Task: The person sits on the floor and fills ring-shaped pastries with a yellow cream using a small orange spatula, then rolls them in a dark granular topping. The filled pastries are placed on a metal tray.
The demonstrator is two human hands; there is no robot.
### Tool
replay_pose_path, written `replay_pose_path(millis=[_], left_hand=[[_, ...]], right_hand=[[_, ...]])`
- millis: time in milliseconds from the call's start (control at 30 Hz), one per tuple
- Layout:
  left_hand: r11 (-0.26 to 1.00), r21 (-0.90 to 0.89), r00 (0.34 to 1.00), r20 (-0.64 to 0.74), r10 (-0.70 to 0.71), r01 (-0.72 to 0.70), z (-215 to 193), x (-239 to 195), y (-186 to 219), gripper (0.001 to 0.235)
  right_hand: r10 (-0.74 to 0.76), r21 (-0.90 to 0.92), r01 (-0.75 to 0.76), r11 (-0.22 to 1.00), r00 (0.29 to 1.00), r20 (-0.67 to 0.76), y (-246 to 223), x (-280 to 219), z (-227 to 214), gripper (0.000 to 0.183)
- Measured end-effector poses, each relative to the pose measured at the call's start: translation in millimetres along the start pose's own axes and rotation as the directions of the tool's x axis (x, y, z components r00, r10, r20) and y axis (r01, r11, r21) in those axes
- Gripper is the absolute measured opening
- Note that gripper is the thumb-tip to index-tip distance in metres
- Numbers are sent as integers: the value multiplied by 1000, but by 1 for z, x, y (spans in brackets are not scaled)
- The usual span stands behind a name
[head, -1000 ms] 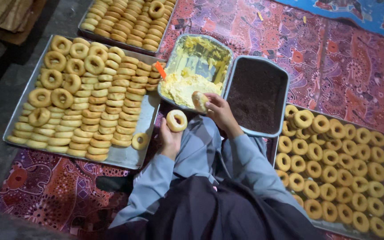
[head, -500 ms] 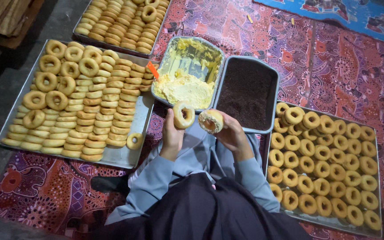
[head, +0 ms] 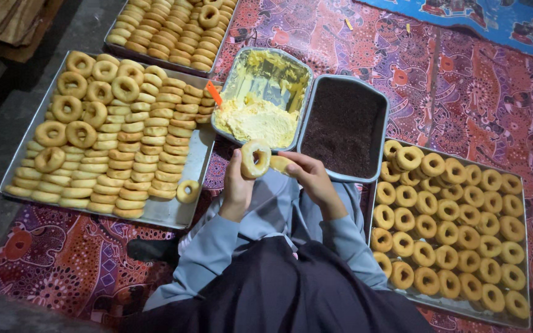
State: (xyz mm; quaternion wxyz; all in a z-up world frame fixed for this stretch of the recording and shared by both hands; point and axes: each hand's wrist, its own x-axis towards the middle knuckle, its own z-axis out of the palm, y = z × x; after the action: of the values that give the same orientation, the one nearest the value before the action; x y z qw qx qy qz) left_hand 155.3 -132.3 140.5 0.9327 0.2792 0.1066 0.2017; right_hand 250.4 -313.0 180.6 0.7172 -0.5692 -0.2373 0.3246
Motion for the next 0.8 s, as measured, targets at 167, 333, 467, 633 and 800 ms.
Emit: replay_pose_path(millis=[167,333,467,633,800], left_hand=[[996,-90,1000,-4,-16,16,5,-3,6,58],[985,-174,1000,30,-4,9,5,-7,23,57],[971,-219,996,24,-87,90,8,-11,17,56],[971,-205,992,0,-124,121,16,-12,6,55],[981,-80,985,27,-173,175,21,-14,-8,58]], right_hand=[[50,221,-36,975,997,-57,7,1,-5,49],[16,725,-97,681,993,118,0,-13,-13,53],[-23,746,-55,664,995,94,-11,-20,-10,58],[-159,384,195,903,979,-125,-35,-27,8,60],[-429,-706,298,643,903,-9,-54,-30,40,46]])
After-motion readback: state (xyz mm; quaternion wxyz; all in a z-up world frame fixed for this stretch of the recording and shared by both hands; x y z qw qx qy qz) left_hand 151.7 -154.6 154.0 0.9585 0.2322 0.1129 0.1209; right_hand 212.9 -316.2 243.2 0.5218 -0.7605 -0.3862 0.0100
